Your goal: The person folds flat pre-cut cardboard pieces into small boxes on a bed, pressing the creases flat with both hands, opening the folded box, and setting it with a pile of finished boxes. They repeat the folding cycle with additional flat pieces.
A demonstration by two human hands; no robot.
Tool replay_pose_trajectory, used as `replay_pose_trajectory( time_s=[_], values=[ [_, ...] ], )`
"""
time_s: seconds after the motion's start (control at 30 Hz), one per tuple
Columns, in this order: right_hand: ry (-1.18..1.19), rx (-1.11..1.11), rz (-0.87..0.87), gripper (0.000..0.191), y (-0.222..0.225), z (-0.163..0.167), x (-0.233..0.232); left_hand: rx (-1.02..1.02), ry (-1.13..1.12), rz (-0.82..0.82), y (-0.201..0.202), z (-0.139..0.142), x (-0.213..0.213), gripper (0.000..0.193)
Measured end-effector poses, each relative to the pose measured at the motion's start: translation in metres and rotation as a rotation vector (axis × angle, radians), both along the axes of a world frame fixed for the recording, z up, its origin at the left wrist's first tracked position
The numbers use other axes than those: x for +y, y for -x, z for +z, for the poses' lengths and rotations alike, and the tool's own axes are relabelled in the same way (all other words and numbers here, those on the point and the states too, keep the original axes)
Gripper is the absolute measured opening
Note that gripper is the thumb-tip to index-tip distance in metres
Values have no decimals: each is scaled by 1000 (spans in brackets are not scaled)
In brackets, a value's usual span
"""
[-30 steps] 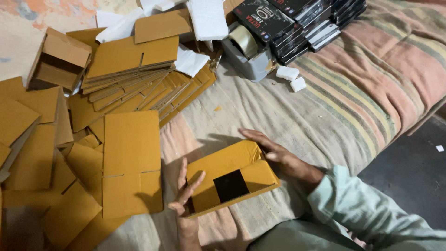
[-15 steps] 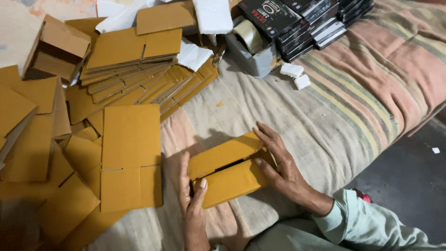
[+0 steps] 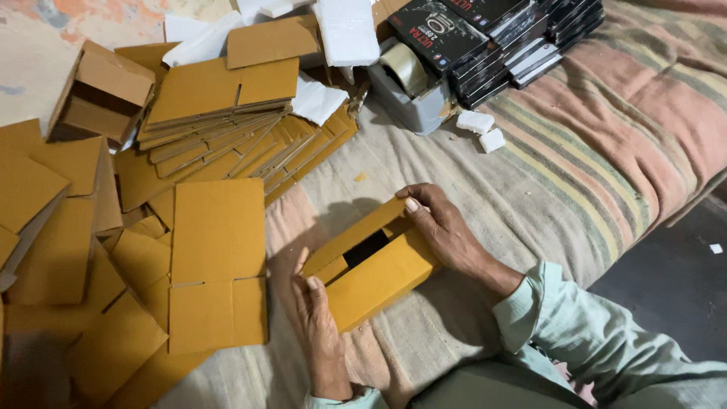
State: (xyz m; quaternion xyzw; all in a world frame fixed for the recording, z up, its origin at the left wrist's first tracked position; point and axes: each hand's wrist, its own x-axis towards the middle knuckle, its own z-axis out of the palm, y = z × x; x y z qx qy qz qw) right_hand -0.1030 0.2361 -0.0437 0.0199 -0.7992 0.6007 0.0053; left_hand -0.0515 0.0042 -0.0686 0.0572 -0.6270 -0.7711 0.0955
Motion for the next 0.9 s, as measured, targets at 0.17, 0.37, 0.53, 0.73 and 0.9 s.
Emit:
replay_pose_trajectory(
  time_s=[0.17,0.37,0.53,0.73,0.9],
  values=[
    [-875,316,-7,47,-3,-2,-2,-96,76,57,6,-19,-7,49],
    [-1102,268,319,76,-3,8,-74,18,79,22,8,-29,-8,59],
    [-1157,527,583,75,-17,0,-120,-29,-294,-73,11,-20,-11,57],
    [-918,379,331,71,19,1,-49,-91,59,-13,12,-13,-9,51],
    [-1149,442,219,60,14,9,-41,-46,471,-27,14,-5,-21,47]
  ],
)
